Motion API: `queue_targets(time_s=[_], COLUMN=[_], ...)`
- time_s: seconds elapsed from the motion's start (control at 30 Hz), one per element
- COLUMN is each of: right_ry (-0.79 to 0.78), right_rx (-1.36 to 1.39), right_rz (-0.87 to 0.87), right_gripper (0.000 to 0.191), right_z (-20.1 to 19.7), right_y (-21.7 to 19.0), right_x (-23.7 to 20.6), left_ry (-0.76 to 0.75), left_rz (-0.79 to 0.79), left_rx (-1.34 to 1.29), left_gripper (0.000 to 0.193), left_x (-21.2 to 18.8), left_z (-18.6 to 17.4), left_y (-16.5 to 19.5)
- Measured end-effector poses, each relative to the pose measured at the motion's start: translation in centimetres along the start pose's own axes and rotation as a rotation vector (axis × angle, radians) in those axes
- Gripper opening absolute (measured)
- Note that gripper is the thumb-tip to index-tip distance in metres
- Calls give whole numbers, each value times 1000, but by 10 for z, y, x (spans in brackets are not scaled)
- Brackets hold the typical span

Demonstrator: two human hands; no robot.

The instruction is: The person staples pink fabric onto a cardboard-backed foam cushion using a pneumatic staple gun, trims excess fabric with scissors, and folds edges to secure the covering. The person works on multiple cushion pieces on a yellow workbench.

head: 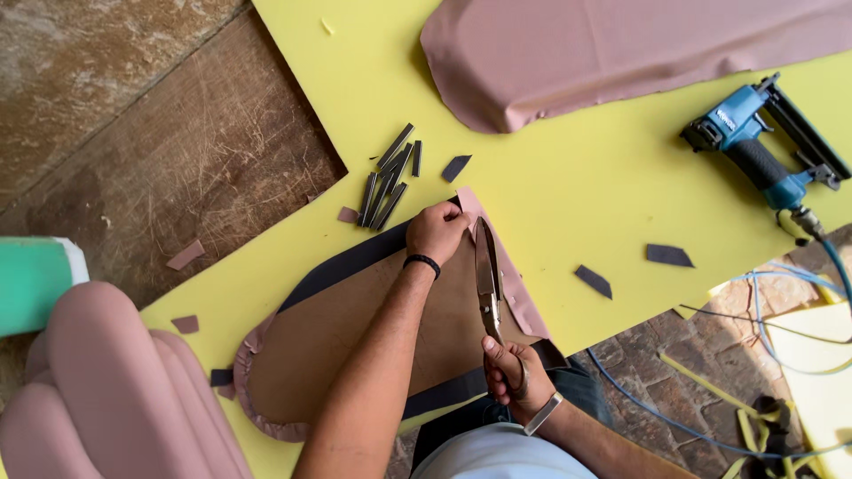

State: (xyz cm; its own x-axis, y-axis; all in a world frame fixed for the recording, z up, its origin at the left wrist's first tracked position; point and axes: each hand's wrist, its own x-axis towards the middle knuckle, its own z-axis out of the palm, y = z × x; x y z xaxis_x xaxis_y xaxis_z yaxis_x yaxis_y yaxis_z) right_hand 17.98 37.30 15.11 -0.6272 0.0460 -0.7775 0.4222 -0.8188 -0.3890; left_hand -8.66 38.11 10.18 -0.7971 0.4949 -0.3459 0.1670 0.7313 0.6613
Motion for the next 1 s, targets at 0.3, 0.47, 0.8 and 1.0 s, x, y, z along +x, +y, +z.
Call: queue_targets(time_s=[0.3,0.47,0.8,1.0], right_ry=[-394,-506,-410,-365], right_rx=[-23,31,-251,-300], right_rz=[189,214,143,125], right_gripper=[56,56,53,50], right_z=[-117,-119,-109,-88], right_y=[-93,-110,-117,-145], right_x=[9,41,81,90], left_ry=[89,83,221,222], left_rz=[-114,-182,-141,-61], left_rx=[-143,-134,-136,-129], left_gripper=[28,24,20,20], left_x=[9,8,5,0], left_z=[3,1,7,3], left_y=[8,12,9,3])
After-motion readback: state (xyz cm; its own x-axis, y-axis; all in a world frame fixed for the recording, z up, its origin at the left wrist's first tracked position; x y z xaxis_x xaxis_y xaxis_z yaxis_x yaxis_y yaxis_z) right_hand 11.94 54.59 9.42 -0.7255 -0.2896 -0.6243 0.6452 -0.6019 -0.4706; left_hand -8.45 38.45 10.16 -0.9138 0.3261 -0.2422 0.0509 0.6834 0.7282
